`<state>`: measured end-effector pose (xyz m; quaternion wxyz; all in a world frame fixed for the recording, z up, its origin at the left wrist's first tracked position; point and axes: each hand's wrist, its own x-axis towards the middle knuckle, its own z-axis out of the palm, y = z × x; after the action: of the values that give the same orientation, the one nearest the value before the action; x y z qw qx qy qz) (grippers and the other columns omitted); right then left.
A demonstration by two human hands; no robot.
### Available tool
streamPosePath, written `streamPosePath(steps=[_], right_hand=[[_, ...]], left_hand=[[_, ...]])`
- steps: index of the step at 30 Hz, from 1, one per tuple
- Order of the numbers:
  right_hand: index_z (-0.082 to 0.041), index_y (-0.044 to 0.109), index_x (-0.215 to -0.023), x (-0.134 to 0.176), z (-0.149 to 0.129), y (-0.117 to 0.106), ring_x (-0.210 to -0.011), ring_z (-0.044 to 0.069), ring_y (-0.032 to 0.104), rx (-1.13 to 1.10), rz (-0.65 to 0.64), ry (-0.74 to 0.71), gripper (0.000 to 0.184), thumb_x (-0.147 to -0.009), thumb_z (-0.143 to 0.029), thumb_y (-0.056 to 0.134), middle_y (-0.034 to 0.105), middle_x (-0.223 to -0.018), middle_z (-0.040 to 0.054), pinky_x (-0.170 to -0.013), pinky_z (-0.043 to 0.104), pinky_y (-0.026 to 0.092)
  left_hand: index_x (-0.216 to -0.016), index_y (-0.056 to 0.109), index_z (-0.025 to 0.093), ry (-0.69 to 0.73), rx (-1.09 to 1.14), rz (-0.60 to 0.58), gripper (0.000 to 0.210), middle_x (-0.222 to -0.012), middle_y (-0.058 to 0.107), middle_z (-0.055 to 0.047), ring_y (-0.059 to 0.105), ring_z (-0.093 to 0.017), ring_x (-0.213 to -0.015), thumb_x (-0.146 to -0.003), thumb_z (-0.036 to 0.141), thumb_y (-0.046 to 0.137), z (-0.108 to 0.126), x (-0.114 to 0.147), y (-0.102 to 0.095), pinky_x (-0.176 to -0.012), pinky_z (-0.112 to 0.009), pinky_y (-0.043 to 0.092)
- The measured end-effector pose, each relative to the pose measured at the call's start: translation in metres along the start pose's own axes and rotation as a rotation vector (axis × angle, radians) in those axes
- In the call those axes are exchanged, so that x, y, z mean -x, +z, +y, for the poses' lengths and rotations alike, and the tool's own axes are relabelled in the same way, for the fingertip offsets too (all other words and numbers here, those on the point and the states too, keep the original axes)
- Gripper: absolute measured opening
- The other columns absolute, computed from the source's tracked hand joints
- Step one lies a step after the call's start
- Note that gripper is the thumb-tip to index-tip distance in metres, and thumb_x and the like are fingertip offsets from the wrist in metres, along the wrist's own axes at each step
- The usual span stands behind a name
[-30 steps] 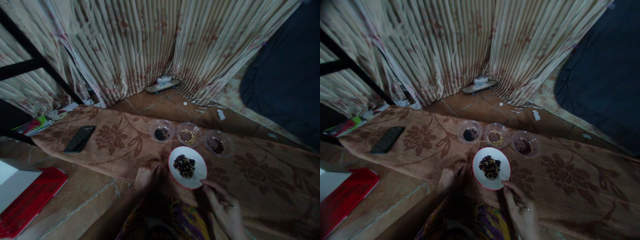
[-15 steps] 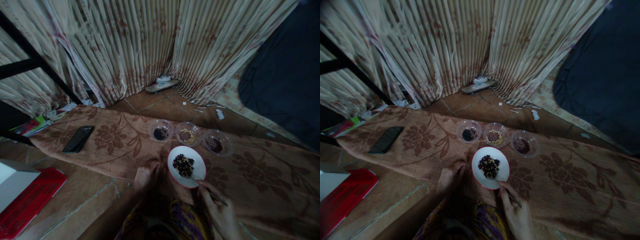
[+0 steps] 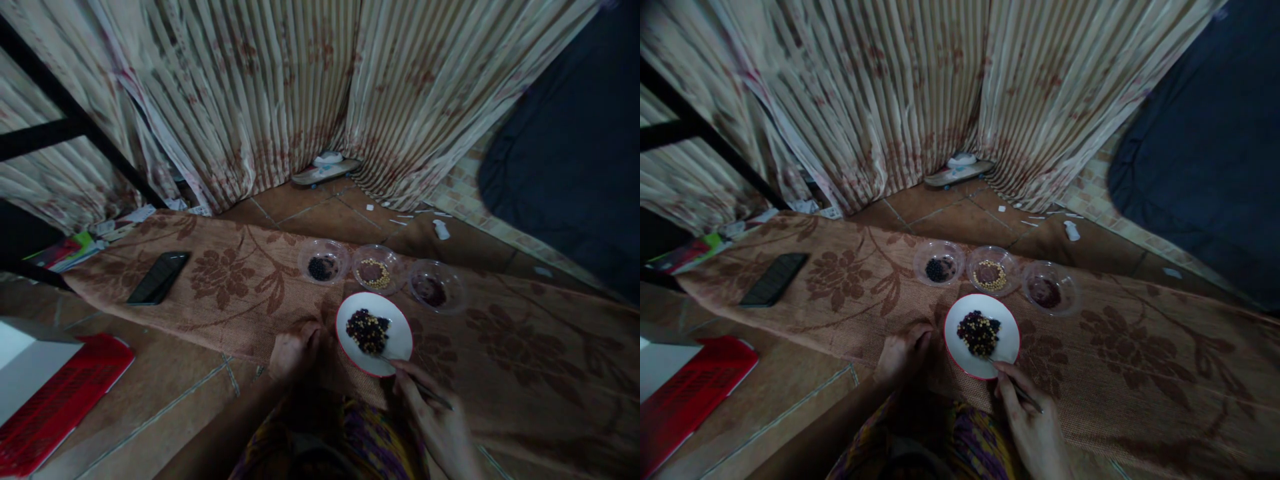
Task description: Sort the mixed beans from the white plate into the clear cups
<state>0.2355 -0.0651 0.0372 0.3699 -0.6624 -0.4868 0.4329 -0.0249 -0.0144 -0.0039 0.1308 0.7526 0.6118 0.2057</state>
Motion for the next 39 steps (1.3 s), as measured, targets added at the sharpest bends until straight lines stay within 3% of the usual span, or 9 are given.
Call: streamPosePath(steps=[26,39], right_hand=[[-0.017,0.075,-0.107,0.0015,0.0098,0.0018,-0.068,0.018,0.07,0.003,-0.068,-0.062,0.045,-0.08,-0.051,0.067,0.073,-0.075,0.0064,-0.06,0.022,0.056],[-0.019,0.078,-0.101,0.0072,0.0036,0.0062,-0.067,0.017,0.069,-0.004,0.019,-0.077,0.043,-0.08,-0.054,0.066,0.072,-0.073,0.0055,-0.061,0.021,0.056]], left_hand=[[-0.101,0.064,0.023,-0.005,0.026,-0.041,0.019,-0.092,0.073,-0.002,0.069,-0.015,-0.085,-0.097,0.024,0.046,-0.0006,-0.0014,-0.0021,-0.076,-0.024,0.05],[-0.101,0.065,0.023,0.002,0.032,0.009,0.019,-0.093,0.074,-0.002,0.069,-0.016,-0.082,-0.097,0.022,0.046,0.0012,-0.0008,-0.0031,-0.075,-0.025,0.051]])
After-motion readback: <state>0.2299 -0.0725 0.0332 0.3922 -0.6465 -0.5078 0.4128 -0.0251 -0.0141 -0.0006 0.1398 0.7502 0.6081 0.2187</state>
